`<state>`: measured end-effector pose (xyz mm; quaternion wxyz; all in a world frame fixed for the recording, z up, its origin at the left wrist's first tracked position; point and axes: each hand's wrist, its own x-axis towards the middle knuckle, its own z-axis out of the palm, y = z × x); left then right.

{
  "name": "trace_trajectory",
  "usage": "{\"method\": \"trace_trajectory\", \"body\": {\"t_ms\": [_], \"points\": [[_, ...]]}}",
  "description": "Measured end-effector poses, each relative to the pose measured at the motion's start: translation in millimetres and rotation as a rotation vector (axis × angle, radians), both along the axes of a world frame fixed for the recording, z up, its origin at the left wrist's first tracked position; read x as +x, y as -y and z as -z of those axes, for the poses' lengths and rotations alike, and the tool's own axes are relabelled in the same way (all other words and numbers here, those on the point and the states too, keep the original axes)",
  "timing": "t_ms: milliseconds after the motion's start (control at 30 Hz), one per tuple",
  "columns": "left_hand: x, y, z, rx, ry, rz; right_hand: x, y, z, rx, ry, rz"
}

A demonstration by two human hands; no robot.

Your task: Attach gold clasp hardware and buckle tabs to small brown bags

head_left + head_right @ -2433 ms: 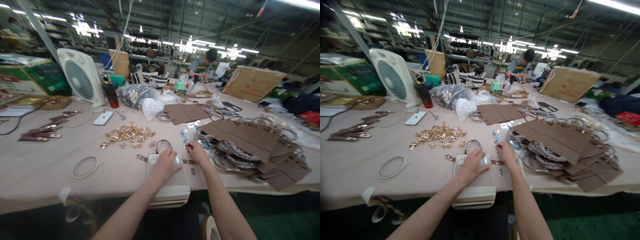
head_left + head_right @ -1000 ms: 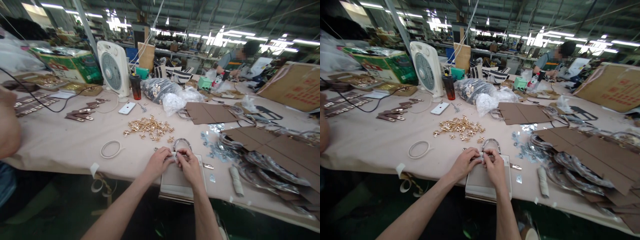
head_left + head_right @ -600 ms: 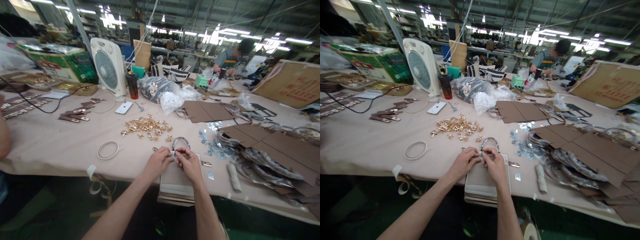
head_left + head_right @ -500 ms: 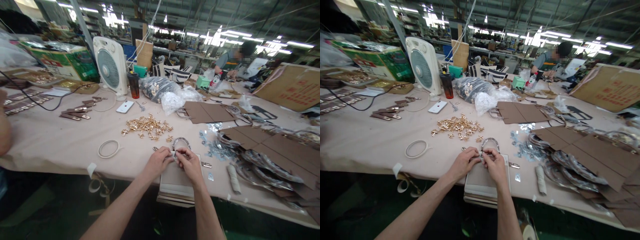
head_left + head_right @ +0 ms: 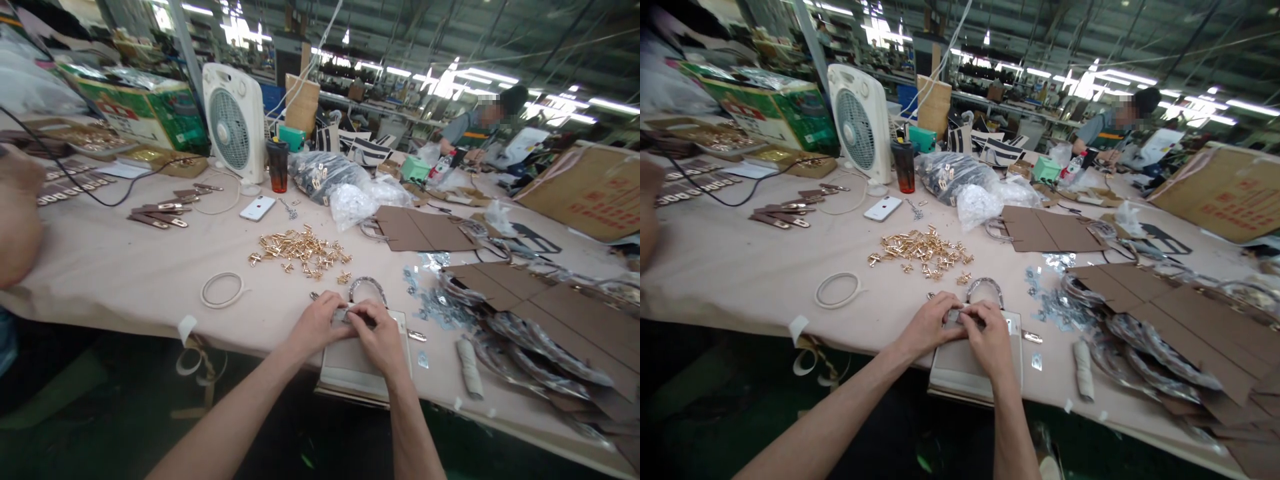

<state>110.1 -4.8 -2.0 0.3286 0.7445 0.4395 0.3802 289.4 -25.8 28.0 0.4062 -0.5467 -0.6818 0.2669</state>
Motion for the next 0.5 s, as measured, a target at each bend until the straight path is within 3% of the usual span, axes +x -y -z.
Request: {"method": "trace_trajectory", "body": {"t_ms": [300,500], "points": [[-1,2,2.6,0.026,0.024,-0.014,-7,-7,15.8,0.024,0.119,0.051],[-1,1,5.0,0.027,0.030,-0.017,-5,-8,18.6,-0.003,0.084,0.053]]}}
